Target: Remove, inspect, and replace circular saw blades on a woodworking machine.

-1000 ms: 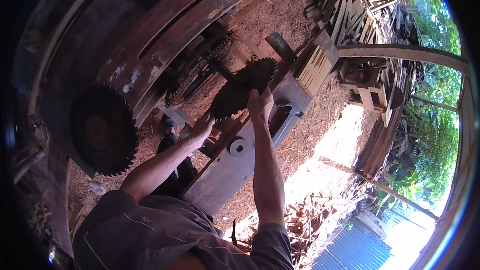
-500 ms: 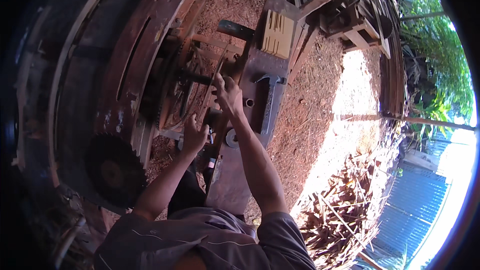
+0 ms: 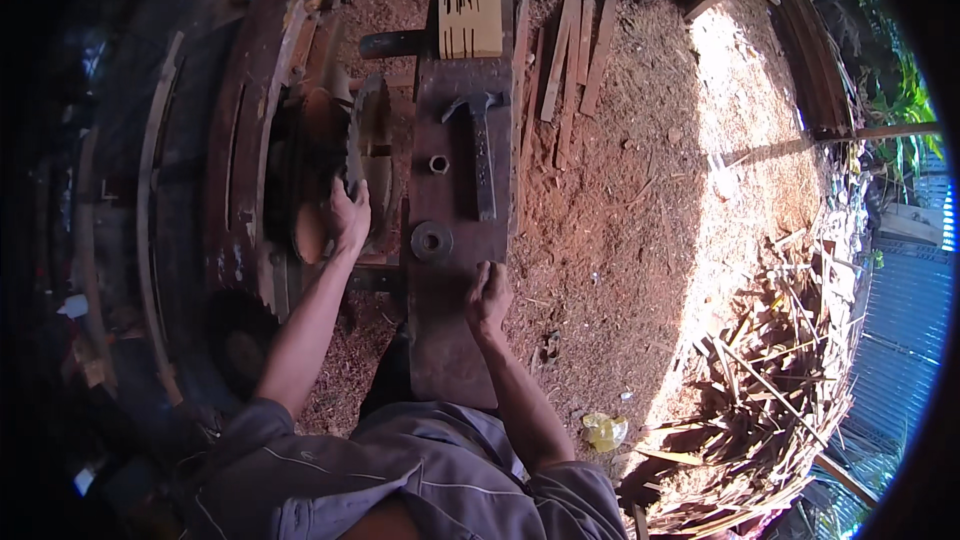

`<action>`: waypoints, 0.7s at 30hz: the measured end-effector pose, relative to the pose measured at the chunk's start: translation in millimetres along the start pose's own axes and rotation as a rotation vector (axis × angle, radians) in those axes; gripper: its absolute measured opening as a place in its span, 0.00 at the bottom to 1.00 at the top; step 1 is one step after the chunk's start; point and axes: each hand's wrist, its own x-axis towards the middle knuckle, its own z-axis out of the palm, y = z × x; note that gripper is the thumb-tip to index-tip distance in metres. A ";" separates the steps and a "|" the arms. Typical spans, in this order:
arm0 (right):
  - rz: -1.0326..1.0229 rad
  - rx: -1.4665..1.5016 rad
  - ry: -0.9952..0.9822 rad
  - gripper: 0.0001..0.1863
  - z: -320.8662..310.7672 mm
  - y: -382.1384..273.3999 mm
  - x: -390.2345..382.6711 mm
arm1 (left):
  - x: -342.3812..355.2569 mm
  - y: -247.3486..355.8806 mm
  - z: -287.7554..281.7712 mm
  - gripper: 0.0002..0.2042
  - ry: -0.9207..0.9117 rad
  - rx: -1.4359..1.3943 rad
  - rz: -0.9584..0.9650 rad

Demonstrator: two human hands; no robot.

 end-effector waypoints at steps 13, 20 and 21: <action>-0.138 -0.145 -0.078 0.05 -0.5 16.3 -3.0 | 24.4 -7.6 20.3 0.14 0.075 -0.019 0.025; -0.212 -0.145 -0.095 0.05 2.9 17.4 -3.9 | 23.9 -2.2 20.8 0.12 0.059 0.112 -0.143; -0.213 -0.145 -0.134 0.06 8.7 10.0 -6.9 | 29.0 -20.3 20.3 0.11 0.209 -0.190 -0.017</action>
